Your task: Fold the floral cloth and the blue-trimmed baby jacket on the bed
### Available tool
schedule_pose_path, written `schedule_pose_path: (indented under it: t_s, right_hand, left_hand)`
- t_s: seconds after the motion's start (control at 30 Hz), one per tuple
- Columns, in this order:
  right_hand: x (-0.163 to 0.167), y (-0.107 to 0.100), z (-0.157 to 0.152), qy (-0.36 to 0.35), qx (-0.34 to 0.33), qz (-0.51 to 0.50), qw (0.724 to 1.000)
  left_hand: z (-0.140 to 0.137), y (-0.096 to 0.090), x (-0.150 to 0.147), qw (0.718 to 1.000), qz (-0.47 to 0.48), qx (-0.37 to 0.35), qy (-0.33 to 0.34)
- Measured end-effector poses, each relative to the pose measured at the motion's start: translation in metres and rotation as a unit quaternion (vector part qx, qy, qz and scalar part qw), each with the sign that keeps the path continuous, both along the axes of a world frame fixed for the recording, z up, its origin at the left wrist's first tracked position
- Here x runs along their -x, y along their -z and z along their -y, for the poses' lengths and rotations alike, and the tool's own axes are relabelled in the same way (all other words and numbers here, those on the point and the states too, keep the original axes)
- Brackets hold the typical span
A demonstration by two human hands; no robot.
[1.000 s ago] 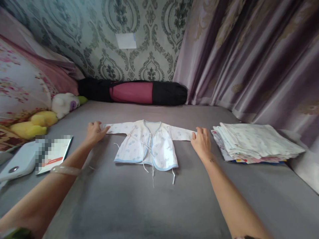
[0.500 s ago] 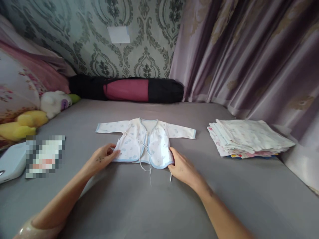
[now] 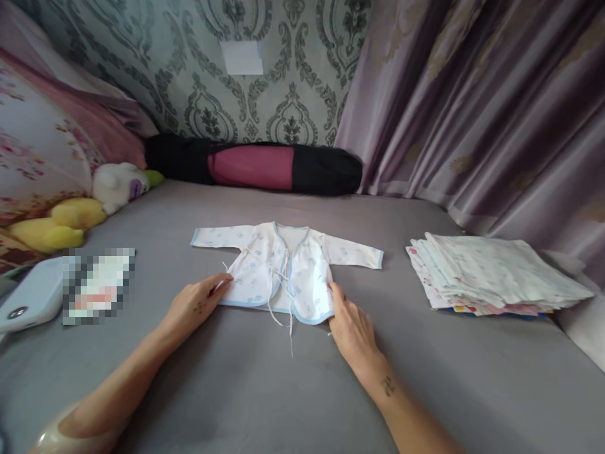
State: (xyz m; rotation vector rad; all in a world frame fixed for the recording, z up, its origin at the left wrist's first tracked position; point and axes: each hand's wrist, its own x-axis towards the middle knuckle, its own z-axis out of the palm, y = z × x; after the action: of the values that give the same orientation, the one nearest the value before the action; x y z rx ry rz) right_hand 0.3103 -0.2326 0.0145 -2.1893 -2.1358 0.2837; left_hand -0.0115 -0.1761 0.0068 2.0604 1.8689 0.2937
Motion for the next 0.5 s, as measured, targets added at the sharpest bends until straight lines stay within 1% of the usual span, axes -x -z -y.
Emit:
schedule_pose_path:
  t_s: [0.1,0.17,0.23,0.3,0.33,0.37,0.4,0.43,0.5]
  right_hand:
    - [0.002,0.0,-0.002,0.009,0.01,0.011,1.0]
    - [-0.001,-0.001,-0.002,0.008,0.017,-0.003,1.0]
    - [-0.012,-0.005,-0.002,-0.017,0.035,-0.051,0.998]
    - [-0.028,-0.016,-0.001,-0.059,0.082,-0.106,0.989]
    - [-0.036,-0.024,-0.001,-0.078,0.111,-0.121,0.983]
    - [-0.043,-0.033,-0.001,-0.094,0.137,-0.124,0.978]
    - [-0.046,-0.041,-0.002,-0.102,0.147,-0.118,0.977]
    - [-0.046,-0.05,-0.003,-0.107,0.139,-0.11,0.978]
    - [-0.032,-0.062,-0.008,-0.123,0.075,-0.103,0.984]
  left_hand:
    - [0.0,-0.002,0.0,1.0,-0.006,0.006,0.001]
    - [-0.002,-0.002,0.001,1.0,-0.009,0.007,-0.002]
    - [-0.008,-0.004,0.003,1.0,0.008,-0.003,0.02]
    - [-0.018,-0.007,0.004,0.998,0.031,-0.009,0.047]
    - [-0.025,-0.01,0.004,0.998,0.039,-0.007,0.049]
    - [-0.033,-0.012,0.004,0.998,0.043,-0.005,0.039]
    - [-0.041,-0.014,0.003,0.999,0.049,-0.001,0.016]
    - [-0.05,-0.015,0.002,0.998,0.059,-0.002,-0.014]
    - [-0.067,-0.017,-0.001,0.993,0.09,0.001,-0.078]
